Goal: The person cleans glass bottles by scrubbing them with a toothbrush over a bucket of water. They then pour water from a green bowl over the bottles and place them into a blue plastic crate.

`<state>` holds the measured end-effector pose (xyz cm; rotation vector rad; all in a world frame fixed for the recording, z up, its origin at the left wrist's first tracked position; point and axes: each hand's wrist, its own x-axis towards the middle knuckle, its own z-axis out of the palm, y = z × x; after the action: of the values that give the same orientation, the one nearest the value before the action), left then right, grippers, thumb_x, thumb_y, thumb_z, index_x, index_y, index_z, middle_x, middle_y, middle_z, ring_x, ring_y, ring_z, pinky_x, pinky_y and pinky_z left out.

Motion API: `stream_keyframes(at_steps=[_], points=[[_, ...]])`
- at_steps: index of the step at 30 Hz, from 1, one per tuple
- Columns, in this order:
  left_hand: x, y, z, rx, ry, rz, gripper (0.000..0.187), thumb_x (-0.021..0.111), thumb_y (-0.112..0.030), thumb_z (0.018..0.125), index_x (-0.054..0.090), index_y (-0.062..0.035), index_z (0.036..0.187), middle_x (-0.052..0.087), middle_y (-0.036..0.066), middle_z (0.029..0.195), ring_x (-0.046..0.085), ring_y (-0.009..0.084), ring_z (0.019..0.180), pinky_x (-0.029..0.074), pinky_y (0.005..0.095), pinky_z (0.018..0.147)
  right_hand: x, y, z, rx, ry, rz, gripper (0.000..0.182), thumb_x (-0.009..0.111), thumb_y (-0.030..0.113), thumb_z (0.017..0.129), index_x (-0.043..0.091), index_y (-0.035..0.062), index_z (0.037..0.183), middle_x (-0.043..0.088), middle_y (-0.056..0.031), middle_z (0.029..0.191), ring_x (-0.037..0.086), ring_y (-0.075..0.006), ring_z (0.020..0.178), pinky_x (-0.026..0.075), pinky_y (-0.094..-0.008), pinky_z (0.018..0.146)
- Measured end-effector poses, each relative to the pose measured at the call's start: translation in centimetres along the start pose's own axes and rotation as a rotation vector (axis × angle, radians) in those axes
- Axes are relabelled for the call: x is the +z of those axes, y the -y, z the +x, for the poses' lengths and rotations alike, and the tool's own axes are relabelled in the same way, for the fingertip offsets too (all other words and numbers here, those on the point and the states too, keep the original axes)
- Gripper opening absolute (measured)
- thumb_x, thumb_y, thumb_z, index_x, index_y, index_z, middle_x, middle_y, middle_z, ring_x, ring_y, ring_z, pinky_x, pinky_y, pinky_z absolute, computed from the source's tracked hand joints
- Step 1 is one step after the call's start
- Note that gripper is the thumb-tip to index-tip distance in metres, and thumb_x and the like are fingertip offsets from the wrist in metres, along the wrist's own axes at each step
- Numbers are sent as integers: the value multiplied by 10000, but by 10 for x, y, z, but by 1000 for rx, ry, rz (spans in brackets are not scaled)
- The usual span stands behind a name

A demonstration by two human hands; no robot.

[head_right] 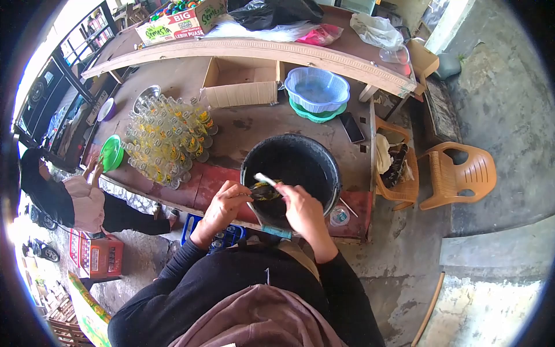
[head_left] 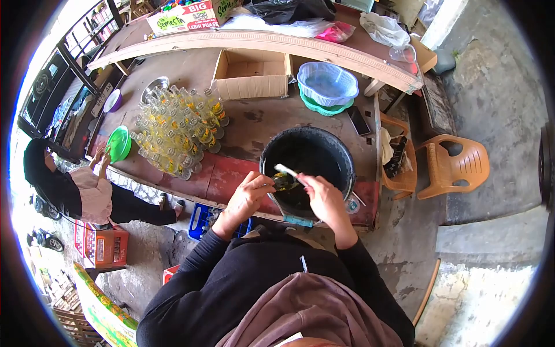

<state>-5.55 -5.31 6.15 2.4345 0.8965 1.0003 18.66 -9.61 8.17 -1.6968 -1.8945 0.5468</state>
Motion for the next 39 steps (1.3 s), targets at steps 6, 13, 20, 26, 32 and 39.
stream_keyframes(at_steps=[6, 13, 20, 26, 32, 39], points=[[-2, 2, 1, -14, -13, 26, 224, 684, 85, 724, 739, -24, 912, 669, 85, 1025, 614, 285, 976, 536, 382, 840, 28, -57, 11, 206, 121, -288, 338, 568, 82, 918, 671, 179, 1226, 677, -151, 993, 679, -378, 906, 543, -503, 784], [7, 8, 0, -106, -76, 59, 225, 741, 23, 760, 706, -34, 975, 646, 94, 1023, 619, 291, 981, 531, 382, 834, 16, -1, -7, -42, -25, -81, 310, 557, 106, 926, 669, 183, 1204, 664, -124, 949, 690, -364, 772, 560, -466, 676], [17, 1, 2, -315, -146, -11, 225, 772, -55, 801, 664, -17, 995, 605, 132, 944, 645, 322, 786, 545, 399, 686, 17, -34, 7, 103, 32, -209, 334, 512, 93, 925, 673, 157, 1210, 670, -159, 983, 706, -370, 818, 570, -478, 740], [23, 5, 7, -416, -205, 46, 160, 763, -101, 826, 662, -32, 930, 620, 143, 877, 666, 322, 724, 541, 396, 637, 33, -54, 25, 242, 73, -321, 267, 489, 129, 952, 684, 103, 1132, 669, -186, 989, 707, -382, 858, 568, -484, 747], [31, 11, 16, -448, -249, 102, 150, 739, -177, 857, 665, -46, 843, 654, 141, 867, 683, 328, 727, 535, 402, 626, 30, 7, -15, -62, -67, -67, 365, 503, 63, 942, 581, 141, 1289, 636, -162, 1001, 698, -377, 731, 575, -467, 646], [34, 12, 20, -492, -249, 192, 265, 704, -257, 901, 606, -41, 782, 666, 166, 727, 664, 375, 644, 508, 438, 562, 18, -7, -19, 63, -72, -163, 347, 537, 66, 928, 621, 139, 1257, 632, -156, 946, 692, -360, 720, 565, -450, 614]])
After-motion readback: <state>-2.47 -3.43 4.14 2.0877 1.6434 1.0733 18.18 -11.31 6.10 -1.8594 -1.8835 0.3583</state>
